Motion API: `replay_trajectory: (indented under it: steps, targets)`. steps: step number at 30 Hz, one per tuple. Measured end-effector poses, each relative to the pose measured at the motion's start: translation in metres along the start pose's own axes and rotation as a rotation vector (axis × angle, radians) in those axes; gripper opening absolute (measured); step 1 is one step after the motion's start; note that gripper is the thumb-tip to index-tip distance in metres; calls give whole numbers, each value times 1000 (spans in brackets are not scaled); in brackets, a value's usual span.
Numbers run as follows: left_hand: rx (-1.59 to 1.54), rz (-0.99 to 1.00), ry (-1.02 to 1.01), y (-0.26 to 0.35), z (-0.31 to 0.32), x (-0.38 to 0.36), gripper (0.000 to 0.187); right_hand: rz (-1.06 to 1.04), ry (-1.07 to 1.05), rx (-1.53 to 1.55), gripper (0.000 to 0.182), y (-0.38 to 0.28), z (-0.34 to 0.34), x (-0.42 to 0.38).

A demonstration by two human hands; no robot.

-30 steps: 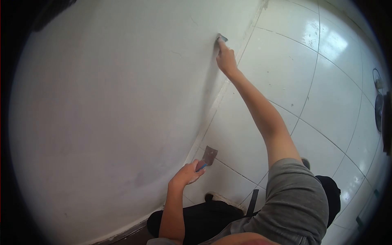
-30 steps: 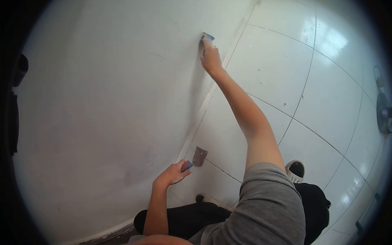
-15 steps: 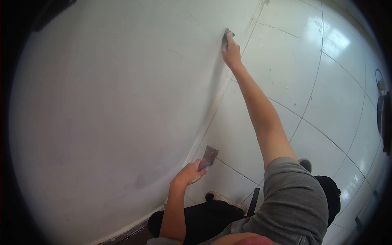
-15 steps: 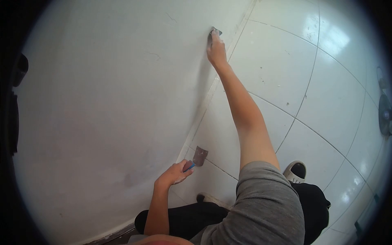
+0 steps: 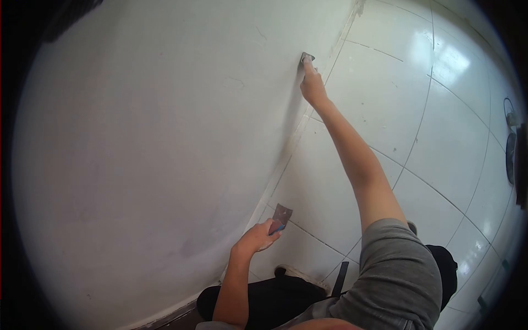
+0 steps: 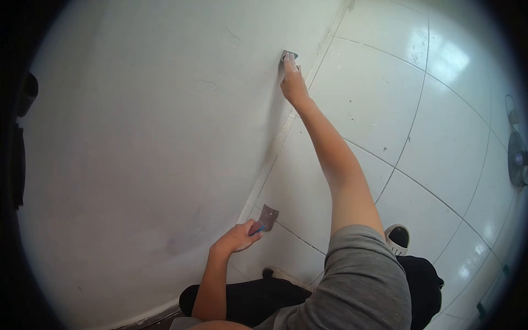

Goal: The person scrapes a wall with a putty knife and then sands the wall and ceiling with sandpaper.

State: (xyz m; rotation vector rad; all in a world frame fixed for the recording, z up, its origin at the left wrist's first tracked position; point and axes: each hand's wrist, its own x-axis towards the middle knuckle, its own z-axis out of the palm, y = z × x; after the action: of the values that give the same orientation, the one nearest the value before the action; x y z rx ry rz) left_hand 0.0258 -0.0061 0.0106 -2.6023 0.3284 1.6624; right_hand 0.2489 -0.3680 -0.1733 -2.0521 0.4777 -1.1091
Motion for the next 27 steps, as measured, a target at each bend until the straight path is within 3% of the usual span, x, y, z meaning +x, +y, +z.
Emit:
replay_trajectory:
  steps: [1,4,7,11,14,17,21,22,26,27]
  targets:
    - [-1,0,4,0,1,1,52,-58,79,-33,60,3,7,-2]
    - [-7,-1,20,-6,4,5,53,440,-280,78,53,26,5,3]
    - [-3,7,22,-5,3,5,53,414,-326,10,58,48,10,-8]
    - [-6,-5,37,-7,-2,0,53,75,126,132,66,25,18,8]
    - [-9,0,27,-15,8,0,51,131,149,38,68,27,30,6]
    - [-17,44,56,-21,6,6,50,420,2,65,62,43,32,10]
    - [-17,13,78,-18,4,0,49,543,-339,8,53,45,7,35]
    - [-32,34,79,-20,3,2,49,618,-335,68,53,38,7,33]
    - [-67,98,79,-30,9,6,50,529,-18,188,54,2,16,0]
    - [-76,109,74,-31,12,4,50,525,-49,165,53,7,19,-6]
